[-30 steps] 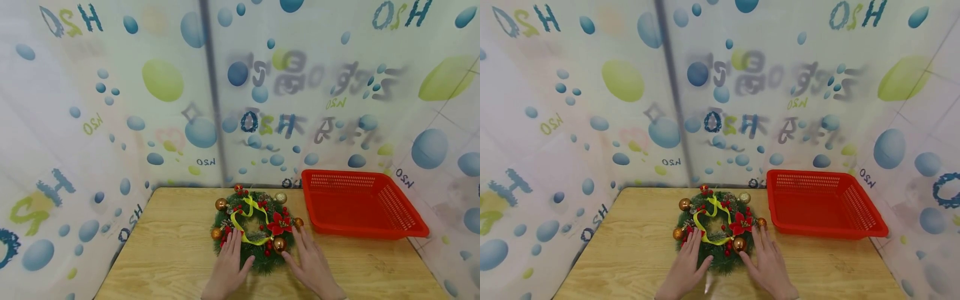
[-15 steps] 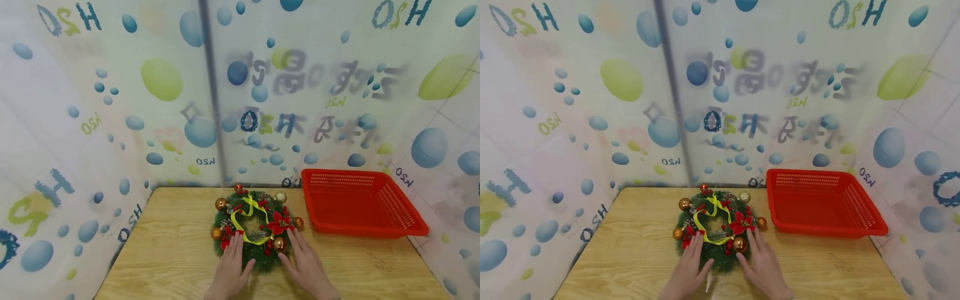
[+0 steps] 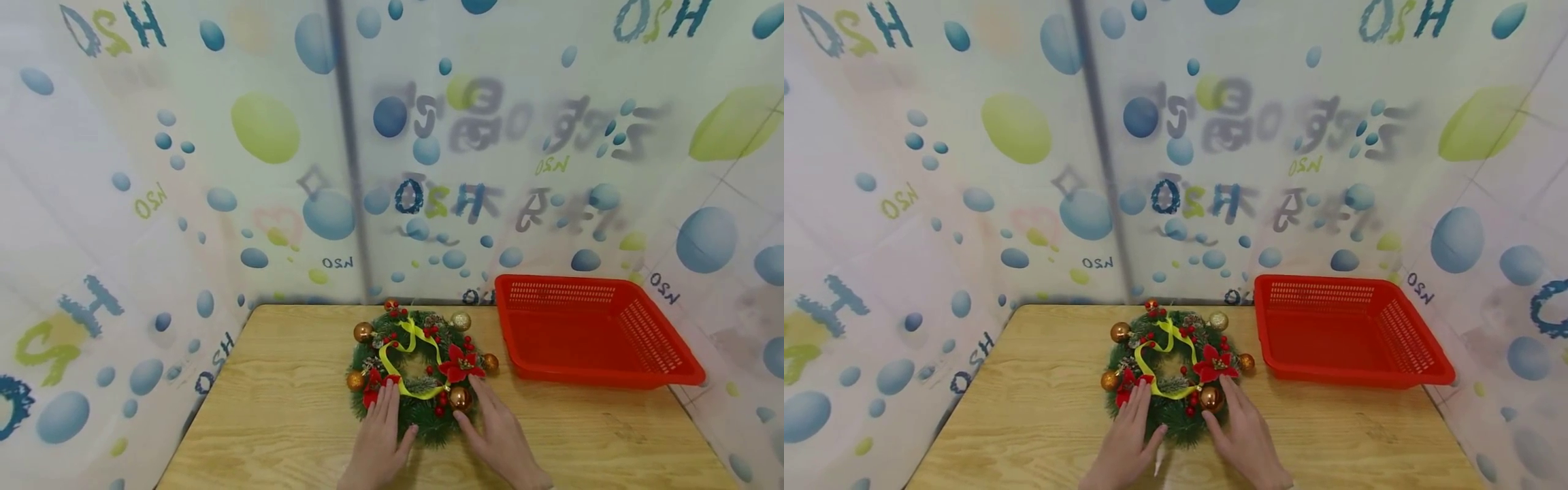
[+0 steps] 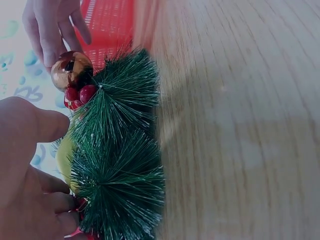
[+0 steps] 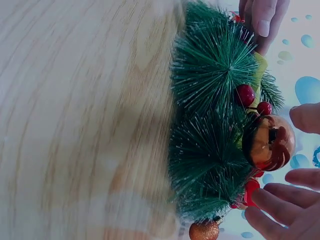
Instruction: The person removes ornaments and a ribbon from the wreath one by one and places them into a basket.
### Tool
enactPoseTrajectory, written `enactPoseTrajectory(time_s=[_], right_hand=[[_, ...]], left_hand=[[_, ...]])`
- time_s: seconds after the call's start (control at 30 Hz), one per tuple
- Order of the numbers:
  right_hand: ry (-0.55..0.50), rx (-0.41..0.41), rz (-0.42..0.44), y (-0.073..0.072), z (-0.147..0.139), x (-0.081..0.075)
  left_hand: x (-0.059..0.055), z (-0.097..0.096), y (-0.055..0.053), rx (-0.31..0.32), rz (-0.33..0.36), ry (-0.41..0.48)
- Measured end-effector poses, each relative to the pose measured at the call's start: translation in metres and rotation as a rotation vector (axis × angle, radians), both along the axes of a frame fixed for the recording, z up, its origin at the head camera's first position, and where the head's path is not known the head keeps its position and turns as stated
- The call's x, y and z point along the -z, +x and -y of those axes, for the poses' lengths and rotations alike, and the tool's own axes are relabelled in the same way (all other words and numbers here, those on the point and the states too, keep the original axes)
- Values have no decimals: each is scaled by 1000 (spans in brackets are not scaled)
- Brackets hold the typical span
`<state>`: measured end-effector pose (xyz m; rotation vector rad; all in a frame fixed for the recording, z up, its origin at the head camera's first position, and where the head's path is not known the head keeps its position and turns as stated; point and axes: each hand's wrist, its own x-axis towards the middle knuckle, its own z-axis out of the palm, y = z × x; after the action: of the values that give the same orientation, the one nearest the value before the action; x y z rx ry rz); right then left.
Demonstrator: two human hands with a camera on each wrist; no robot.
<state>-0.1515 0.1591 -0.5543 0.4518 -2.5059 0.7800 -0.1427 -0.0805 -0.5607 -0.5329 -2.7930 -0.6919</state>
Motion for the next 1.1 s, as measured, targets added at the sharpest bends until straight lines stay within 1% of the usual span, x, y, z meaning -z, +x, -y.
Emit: enactPoseTrajectory(time_s=[0.27, 0.5, 0.67, 0.77, 0.83, 1.0, 1.1], right_hand=[[-66, -4, -6, -3, 5, 5], [-89, 6, -45, -6, 10, 9], [-107, 23, -49, -6, 13, 9], [-110, 30, -49, -6, 14, 8], [-112, 33, -52, -6, 14, 8], [-116, 36, -64, -7, 15, 8], [-120, 36, -70, -7, 16, 7]], left_hand=[[0, 0, 1, 1, -39, 6], [-1, -1, 1, 2, -12, 23], [-3, -1, 0, 1, 9, 20], [-3, -1, 1, -1, 6, 15], [-3, -1, 1, -1, 4, 14], [-2, -1, 2, -9, 34, 24], [-2, -1, 1, -8, 32, 20]])
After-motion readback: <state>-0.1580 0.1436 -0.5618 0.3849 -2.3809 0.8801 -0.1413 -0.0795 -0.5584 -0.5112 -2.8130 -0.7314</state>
